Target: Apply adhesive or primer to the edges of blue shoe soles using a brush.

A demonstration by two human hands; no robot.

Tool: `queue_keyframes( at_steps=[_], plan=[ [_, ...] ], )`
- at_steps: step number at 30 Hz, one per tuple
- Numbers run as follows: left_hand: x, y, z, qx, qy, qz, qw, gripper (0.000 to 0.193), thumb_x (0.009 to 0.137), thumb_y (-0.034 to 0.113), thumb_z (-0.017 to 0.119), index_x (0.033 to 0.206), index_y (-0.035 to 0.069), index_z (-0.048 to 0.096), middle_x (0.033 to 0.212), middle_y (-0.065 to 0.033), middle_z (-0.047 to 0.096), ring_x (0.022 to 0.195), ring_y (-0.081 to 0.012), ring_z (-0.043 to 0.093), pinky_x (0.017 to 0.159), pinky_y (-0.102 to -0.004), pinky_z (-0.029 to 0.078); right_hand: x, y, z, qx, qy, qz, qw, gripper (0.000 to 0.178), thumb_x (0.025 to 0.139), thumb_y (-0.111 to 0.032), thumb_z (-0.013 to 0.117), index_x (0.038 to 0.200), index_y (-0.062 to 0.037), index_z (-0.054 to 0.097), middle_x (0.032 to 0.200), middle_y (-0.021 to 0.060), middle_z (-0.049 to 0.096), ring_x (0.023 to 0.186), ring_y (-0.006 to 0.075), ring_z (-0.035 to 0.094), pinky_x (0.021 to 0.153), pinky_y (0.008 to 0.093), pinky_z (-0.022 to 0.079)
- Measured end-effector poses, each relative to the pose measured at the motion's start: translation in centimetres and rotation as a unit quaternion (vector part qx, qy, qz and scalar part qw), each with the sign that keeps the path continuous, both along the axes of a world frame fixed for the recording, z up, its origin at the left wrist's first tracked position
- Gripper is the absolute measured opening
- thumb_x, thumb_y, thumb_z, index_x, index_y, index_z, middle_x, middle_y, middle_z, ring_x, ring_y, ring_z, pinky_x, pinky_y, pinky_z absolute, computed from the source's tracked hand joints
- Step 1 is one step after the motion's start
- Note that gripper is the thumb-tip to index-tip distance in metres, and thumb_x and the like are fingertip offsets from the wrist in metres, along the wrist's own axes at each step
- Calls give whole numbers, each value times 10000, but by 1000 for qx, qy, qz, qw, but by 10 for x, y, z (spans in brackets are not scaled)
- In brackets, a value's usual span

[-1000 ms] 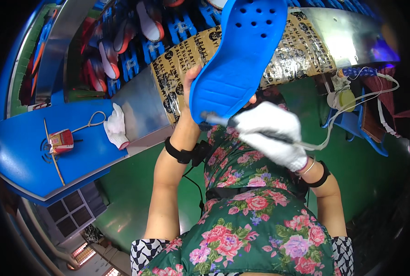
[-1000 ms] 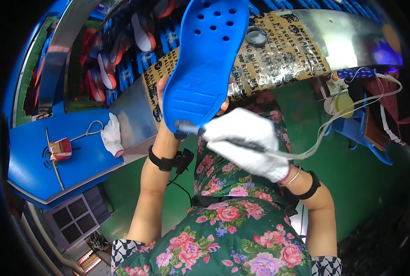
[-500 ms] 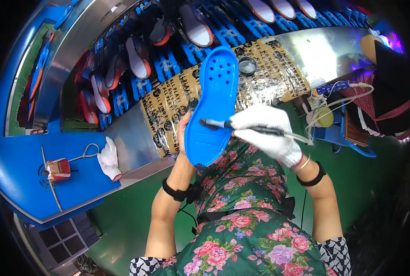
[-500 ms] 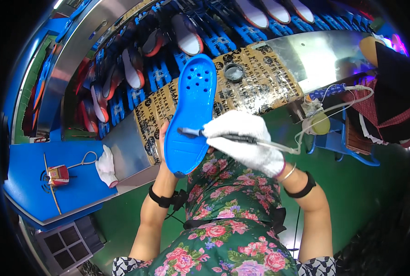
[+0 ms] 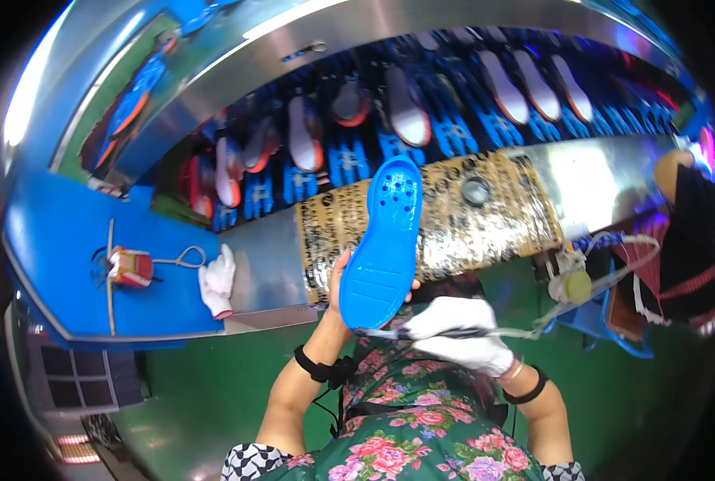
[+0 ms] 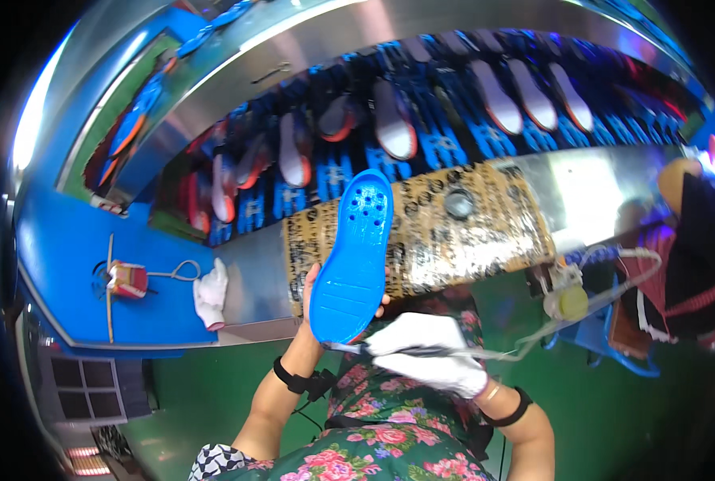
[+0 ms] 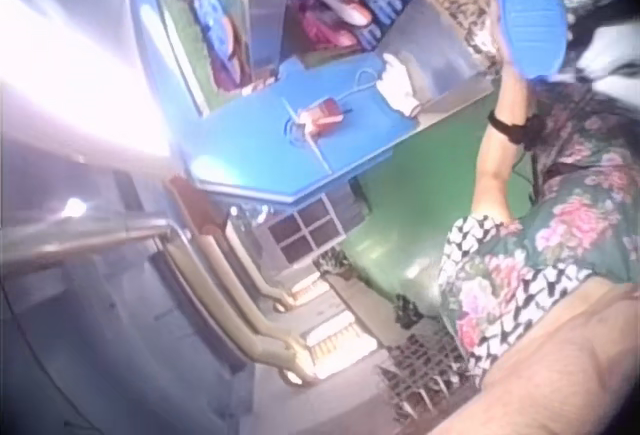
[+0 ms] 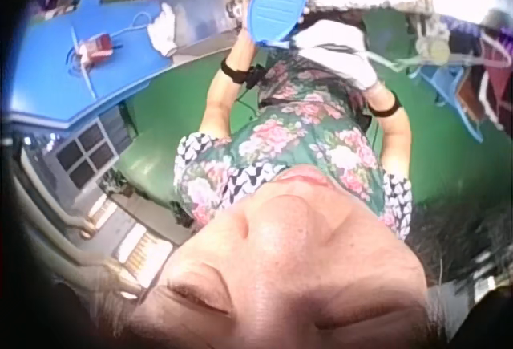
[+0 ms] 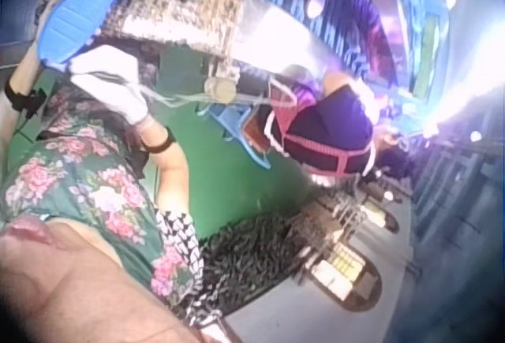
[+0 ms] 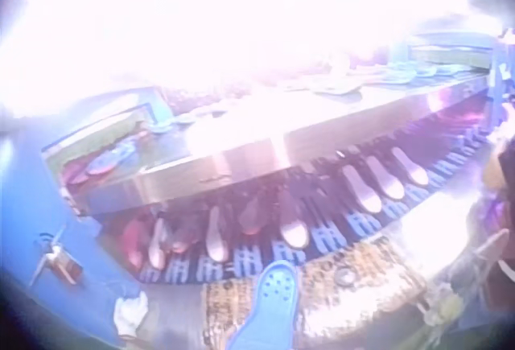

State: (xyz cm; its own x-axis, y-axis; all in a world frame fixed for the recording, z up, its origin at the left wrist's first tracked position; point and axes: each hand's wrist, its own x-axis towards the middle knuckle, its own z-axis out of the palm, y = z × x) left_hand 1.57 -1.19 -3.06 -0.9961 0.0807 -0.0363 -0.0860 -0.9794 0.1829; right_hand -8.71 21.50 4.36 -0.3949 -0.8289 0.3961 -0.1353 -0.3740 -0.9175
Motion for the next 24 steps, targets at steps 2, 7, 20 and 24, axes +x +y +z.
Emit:
queue_keyframes(
  at_steps=[2, 7, 20, 24],
  plan=[
    [12, -3, 31, -43, -26, 58, 997, 1155, 836, 679, 704, 1607, -9, 187, 1520, -301, 418, 1243, -565, 541, 981, -613, 541, -11, 8, -1, 2, -137, -75, 988, 241, 803, -7, 807, 1038, 23, 763, 931, 127, 761, 788, 189, 704, 724, 323, 573],
    [33, -57, 121, -146, 200, 33, 968, 1257, 784, 621, 814, 1617, -5, 111, 1564, -329, 324, 1277, -561, 517, 984, -626, 542, -35, 18, -8, -76, -361, -150, 917, 217, 798, 89, 712, 1012, 69, 737, 991, 178, 736, 709, 171, 666, 634, 270, 539],
    [-35, -281, 279, -23, 164, 480, 862, 1014, 984, 625, 521, 1632, 39, 7, 1698, -238, 57, 1571, -403, 110, 1250, -590, 214, -8, -30, -47, 70, -390, -152, 906, 141, 828, 49, 755, 965, 13, 749, 845, 68, 724, 686, 142, 650, 628, 264, 512],
    [-60, -238, 275, -329, -6, 532, 780, 754, 1016, 370, 587, 1577, -29, 281, 1611, -222, 352, 1443, -365, 429, 1190, -436, 373, -18, -19, -64, 76, -384, -146, 909, 165, 818, 43, 788, 980, 23, 763, 846, 72, 744, 683, 132, 659, 608, 257, 514]
  ],
)
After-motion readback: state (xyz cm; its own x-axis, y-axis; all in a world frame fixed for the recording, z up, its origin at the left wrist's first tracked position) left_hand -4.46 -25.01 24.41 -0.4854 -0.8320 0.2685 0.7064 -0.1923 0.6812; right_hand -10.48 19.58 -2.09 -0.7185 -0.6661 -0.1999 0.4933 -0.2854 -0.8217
